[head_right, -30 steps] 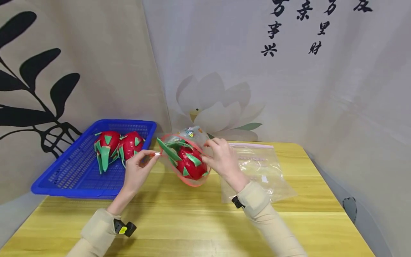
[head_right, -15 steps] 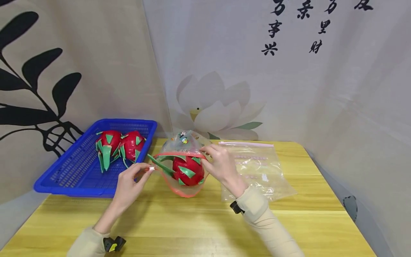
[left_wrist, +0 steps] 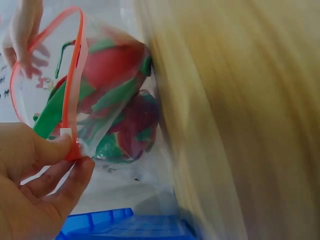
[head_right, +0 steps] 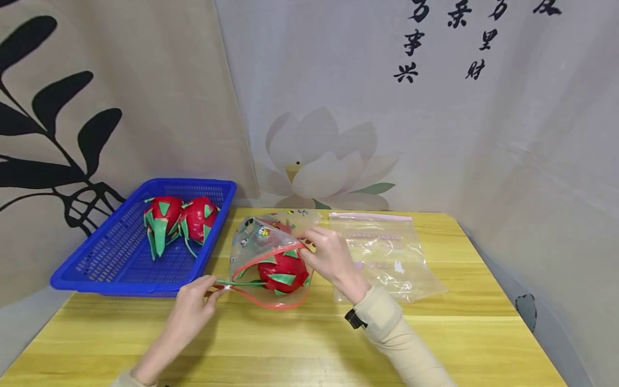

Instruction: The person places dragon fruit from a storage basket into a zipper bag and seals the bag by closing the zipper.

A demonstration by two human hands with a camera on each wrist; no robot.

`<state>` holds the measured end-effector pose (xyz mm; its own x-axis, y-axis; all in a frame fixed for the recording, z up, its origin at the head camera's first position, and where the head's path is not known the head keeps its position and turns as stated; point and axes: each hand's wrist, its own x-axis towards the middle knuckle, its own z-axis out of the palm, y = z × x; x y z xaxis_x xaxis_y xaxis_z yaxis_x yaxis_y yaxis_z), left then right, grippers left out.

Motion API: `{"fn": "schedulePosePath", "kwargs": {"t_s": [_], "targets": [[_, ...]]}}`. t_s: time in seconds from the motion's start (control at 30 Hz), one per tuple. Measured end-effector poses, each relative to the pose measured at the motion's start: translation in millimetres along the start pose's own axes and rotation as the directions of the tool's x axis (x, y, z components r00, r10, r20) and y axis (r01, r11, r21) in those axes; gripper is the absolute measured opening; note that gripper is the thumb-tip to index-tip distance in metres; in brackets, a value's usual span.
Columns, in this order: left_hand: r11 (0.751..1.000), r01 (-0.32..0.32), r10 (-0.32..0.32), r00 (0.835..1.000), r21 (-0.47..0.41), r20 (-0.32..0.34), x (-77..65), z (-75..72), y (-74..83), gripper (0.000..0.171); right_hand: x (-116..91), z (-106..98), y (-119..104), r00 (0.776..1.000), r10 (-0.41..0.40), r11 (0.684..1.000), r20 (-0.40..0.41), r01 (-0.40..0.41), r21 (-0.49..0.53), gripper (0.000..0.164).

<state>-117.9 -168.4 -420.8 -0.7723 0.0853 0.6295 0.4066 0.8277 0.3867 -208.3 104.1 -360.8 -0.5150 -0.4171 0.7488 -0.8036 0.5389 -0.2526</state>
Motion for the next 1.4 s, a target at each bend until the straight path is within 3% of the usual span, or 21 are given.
{"fn": "schedulePosePath", "kwargs": {"t_s": [0.23,0.37,0.43,0.5,0.57,0.63,0.7,0.77,0.87,0.97,1.1,1.3,1.4], "targets": [[0.996,0.027,-0.029,0.999,0.091,0.025,-10.4,-6.2,5.3,0.022,3,2,-11,1.0,-0.018,0.997,0.023,0.016,0.078,0.015],[0.988,0.042,-0.046,0.999,0.15,0.025,-13.5,-12.6,16.2,0.029,7,5,-17,0.999,-0.003,0.996,0.037,0.0,0.089,0.013],[0.976,0.02,-0.02,1.0,0.215,0.0,-14.7,-15.8,25.5,0.035,9,7,-19,0.999,-0.01,0.997,0.037,0.007,0.078,0.013],[0.954,-0.033,0.049,0.998,0.298,-0.047,-16.2,-18.1,36.4,0.036,12,8,-21,0.999,-0.028,0.997,0.039,0.025,0.067,0.013],[0.926,-0.114,0.158,0.983,0.36,-0.098,-17.7,-17.9,48.2,0.029,14,10,-23,0.998,-0.048,0.998,0.038,0.047,0.045,0.012],[0.895,-0.228,0.288,0.952,0.383,-0.106,-18.7,-14.8,59.8,0.023,15,11,-25,0.998,-0.057,0.998,0.038,0.057,0.022,0.012],[0.865,-0.35,0.399,0.914,0.36,-0.069,-19.2,-8.5,68.4,0.03,15,11,-26,0.997,-0.056,0.998,0.049,0.057,-0.013,0.012],[0.839,-0.444,0.467,0.884,0.314,0.005,-18.7,-0.8,72.5,0.037,12,9,-26,0.997,-0.041,0.998,0.072,0.045,-0.048,0.013],[0.82,-0.501,0.491,0.864,0.276,0.111,-15.7,10.9,70.2,0.033,6,2,-26,0.993,-0.007,0.995,0.115,0.018,-0.097,0.013],[0.806,-0.511,0.48,0.859,0.298,0.177,-12.3,18.9,63.6,0.049,-1,-5,-26,0.99,0.026,0.995,0.141,-0.012,-0.098,0.009],[0.772,-0.533,0.484,0.846,0.346,0.222,-10.0,23.7,56.8,0.052,-5,-10,-23,0.987,0.039,0.998,0.153,-0.03,-0.058,0.002],[0.73,-0.586,0.52,0.81,0.351,0.27,-6.2,25.6,53.0,0.048,-2,-10,-20,0.993,0.015,0.998,0.117,-0.009,-0.056,0.003],[0.71,-0.596,0.513,0.802,0.375,0.305,-3.0,26.9,52.1,0.053,3,-8,-19,0.995,0.008,0.998,0.102,-0.001,-0.068,0.004]]}}
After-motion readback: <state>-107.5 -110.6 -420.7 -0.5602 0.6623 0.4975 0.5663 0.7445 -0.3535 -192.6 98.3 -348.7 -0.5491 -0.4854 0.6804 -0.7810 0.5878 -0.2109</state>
